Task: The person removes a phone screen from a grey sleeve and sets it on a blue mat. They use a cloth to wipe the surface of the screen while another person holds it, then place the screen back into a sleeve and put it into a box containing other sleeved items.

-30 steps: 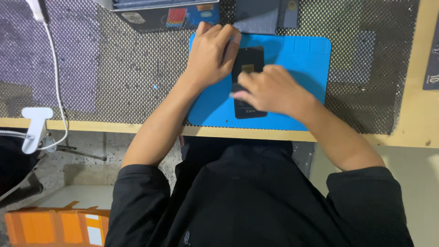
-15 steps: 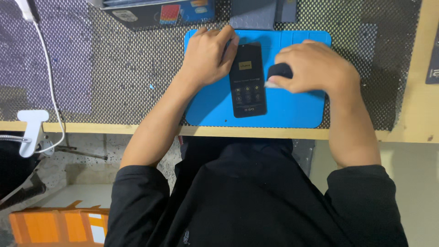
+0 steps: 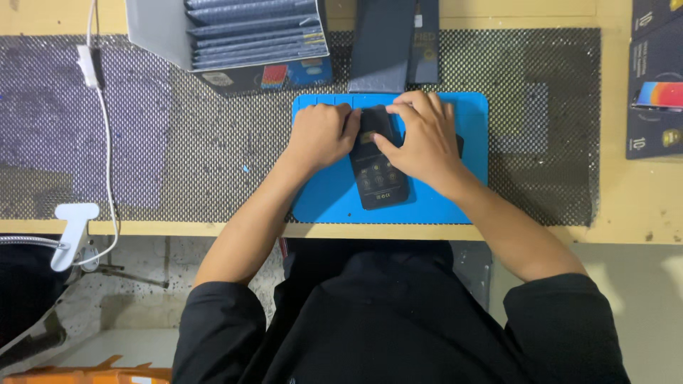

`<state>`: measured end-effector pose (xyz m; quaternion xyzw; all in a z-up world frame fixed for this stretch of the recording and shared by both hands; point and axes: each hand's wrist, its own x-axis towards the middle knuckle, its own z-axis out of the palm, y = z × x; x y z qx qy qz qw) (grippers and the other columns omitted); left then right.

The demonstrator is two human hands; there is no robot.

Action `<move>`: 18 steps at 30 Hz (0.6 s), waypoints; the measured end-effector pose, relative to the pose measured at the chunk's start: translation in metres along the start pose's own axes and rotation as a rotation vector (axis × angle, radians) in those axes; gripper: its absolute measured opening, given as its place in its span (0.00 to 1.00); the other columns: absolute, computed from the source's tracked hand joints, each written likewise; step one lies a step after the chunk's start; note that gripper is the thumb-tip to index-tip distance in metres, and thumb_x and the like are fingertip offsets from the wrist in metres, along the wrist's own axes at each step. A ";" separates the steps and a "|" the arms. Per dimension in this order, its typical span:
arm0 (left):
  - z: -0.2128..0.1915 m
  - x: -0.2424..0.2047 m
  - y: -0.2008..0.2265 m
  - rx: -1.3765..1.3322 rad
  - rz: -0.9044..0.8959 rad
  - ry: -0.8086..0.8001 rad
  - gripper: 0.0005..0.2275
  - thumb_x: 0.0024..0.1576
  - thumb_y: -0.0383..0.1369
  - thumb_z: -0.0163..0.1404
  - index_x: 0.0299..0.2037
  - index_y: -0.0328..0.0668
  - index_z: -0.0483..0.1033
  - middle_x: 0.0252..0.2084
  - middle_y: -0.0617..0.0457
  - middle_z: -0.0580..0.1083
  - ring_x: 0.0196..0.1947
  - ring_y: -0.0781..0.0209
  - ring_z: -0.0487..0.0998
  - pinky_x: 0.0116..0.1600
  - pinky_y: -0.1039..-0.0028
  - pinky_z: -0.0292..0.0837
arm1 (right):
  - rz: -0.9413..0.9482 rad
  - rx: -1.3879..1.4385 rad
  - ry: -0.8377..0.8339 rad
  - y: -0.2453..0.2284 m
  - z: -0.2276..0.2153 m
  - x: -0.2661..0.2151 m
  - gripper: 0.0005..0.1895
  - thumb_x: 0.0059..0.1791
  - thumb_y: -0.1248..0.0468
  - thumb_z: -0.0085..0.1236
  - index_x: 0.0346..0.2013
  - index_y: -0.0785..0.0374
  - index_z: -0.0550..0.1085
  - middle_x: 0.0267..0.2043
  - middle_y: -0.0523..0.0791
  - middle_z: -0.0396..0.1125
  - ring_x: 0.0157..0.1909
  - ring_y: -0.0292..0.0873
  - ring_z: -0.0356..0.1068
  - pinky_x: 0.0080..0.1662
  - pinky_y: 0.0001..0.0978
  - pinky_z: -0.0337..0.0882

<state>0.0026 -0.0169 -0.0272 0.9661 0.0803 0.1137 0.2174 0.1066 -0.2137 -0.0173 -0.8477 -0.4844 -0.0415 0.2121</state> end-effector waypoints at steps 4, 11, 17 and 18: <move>-0.007 0.001 0.008 0.000 -0.031 0.012 0.14 0.60 0.42 0.44 0.35 0.39 0.74 0.22 0.34 0.73 0.28 0.23 0.78 0.34 0.40 0.70 | 0.097 0.292 0.008 0.002 -0.002 0.003 0.26 0.45 0.51 0.71 0.53 0.55 0.75 0.52 0.42 0.68 0.55 0.50 0.67 0.50 0.46 0.61; -0.017 -0.001 0.027 -0.483 0.063 0.408 0.07 0.67 0.33 0.42 0.50 0.39 0.66 0.36 0.39 0.71 0.41 0.36 0.76 0.42 0.57 0.73 | 0.475 1.182 0.086 0.022 -0.018 0.014 0.25 0.51 0.64 0.60 0.62 0.57 0.65 0.34 0.41 0.69 0.35 0.32 0.71 0.36 0.21 0.70; -0.004 0.015 0.035 -0.068 0.253 0.300 0.27 0.55 0.23 0.54 0.66 0.34 0.63 0.59 0.38 0.66 0.61 0.36 0.66 0.63 0.54 0.65 | 0.592 1.432 0.408 0.051 -0.033 0.027 0.26 0.51 0.68 0.53 0.64 0.55 0.66 0.43 0.46 0.72 0.41 0.38 0.76 0.40 0.27 0.77; 0.002 0.017 0.034 0.043 0.216 0.227 0.33 0.53 0.25 0.56 0.71 0.40 0.60 0.66 0.38 0.63 0.67 0.36 0.61 0.66 0.54 0.61 | 0.575 1.479 0.461 0.059 -0.028 0.027 0.25 0.49 0.69 0.54 0.63 0.57 0.68 0.46 0.50 0.73 0.44 0.42 0.77 0.43 0.30 0.79</move>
